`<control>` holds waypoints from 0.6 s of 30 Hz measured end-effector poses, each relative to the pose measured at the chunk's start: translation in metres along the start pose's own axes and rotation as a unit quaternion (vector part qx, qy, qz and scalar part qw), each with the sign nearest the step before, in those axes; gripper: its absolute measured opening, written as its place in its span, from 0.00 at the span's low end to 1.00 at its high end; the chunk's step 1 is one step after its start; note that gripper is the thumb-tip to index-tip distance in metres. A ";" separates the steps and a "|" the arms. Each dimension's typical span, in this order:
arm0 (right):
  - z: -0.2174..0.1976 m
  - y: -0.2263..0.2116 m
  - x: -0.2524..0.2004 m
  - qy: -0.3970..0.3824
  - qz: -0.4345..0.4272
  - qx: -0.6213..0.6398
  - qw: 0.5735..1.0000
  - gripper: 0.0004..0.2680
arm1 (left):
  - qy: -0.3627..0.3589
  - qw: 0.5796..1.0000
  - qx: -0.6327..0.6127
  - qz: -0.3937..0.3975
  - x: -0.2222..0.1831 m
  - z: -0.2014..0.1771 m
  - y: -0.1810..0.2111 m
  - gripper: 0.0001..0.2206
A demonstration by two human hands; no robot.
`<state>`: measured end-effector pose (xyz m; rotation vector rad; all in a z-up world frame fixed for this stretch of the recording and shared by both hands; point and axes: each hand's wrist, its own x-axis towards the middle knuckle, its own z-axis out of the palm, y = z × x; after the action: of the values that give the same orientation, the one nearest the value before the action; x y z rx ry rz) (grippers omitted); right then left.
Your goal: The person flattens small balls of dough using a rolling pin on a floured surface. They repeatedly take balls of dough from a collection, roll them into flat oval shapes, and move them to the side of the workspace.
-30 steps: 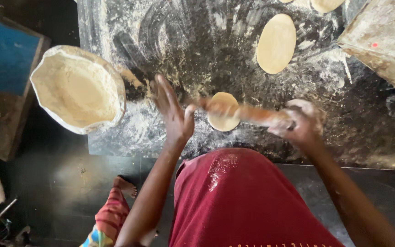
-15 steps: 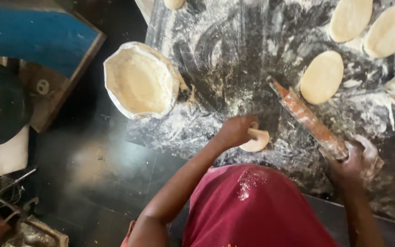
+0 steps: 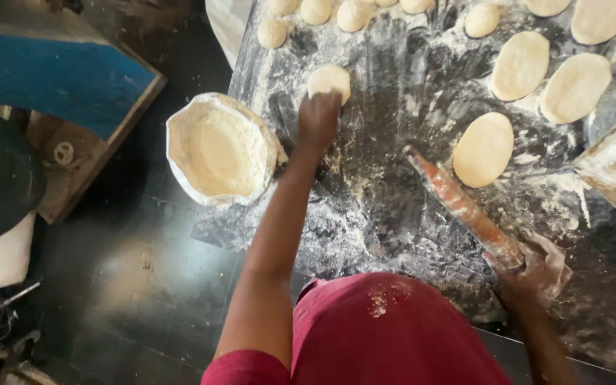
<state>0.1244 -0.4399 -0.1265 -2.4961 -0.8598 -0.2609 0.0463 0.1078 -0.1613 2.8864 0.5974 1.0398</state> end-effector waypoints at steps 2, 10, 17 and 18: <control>-0.002 0.001 0.001 0.001 -0.037 -0.038 0.999 0.25 | -0.063 0.998 -0.001 -0.006 -0.045 -0.016 0.030 0.15; -0.015 -0.018 0.004 -0.043 -0.030 -0.001 0.999 0.22 | -0.352 0.912 -0.211 -0.014 -0.156 -0.161 0.174 0.33; -0.024 -0.022 0.008 -0.051 -0.025 0.023 0.998 0.20 | -0.460 0.880 -0.051 0.106 -0.122 -0.149 0.183 0.53; -0.023 -0.022 0.010 -0.051 -0.026 0.034 0.998 0.20 | -0.471 0.874 -0.029 0.116 -0.116 -0.142 0.189 0.55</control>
<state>0.1184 -0.4308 -0.0952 -2.4451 -0.9587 -0.1203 -0.0574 -0.1245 -0.0950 2.9390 0.1399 -0.4089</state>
